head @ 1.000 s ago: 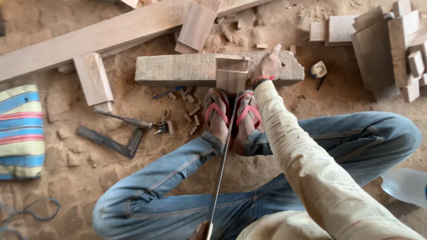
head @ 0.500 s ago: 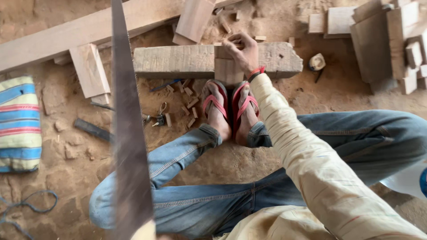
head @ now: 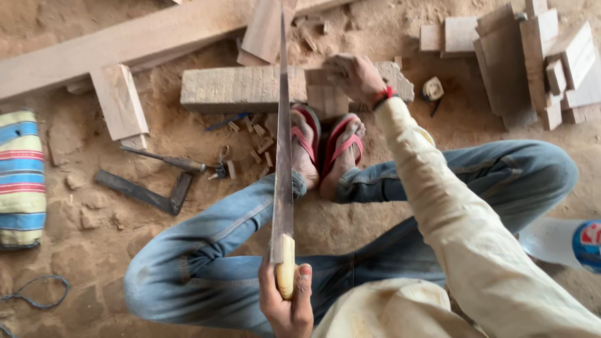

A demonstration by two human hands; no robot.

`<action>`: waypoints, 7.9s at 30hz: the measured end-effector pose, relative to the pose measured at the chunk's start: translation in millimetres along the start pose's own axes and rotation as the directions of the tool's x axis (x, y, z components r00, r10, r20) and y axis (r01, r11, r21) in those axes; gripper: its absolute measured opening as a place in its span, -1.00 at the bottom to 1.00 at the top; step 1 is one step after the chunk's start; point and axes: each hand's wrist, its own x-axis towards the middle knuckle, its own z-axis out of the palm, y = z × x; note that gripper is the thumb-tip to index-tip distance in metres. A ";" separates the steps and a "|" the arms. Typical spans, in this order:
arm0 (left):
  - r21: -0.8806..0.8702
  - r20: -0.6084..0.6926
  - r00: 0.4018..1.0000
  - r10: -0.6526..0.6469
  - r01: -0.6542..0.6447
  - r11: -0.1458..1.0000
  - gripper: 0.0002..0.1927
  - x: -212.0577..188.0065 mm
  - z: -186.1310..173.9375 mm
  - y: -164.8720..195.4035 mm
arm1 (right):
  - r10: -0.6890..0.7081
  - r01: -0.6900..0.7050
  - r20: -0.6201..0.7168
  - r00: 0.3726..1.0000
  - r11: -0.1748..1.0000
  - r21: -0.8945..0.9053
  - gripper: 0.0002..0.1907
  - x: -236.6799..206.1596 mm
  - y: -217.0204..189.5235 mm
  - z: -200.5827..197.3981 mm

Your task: The person sits on the ground and uses a hand saw to cut small pieces of wood. They hold the wood with their left hand and saw with their right hand, repeatedly cutting and stacking the pieces.

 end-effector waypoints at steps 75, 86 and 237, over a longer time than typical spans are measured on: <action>-0.465 0.264 0.913 -0.311 0.403 0.789 -0.49 134.8 64.2 -22.3 | -0.230 0.129 -0.397 0.888 0.956 -0.264 -0.91 -10.9 -20.1 37.3; -0.137 0.224 0.958 -0.179 0.212 0.968 -0.59 114.0 54.2 -6.6 | -0.191 0.098 -0.389 0.901 0.964 -0.246 -0.92 -13.1 -36.3 26.3; 0.319 0.345 0.920 -0.187 0.073 0.945 -0.67 29.0 -6.4 -44.3 | -0.172 -0.011 -0.290 0.941 0.844 -0.537 -0.78 -11.0 -27.7 34.2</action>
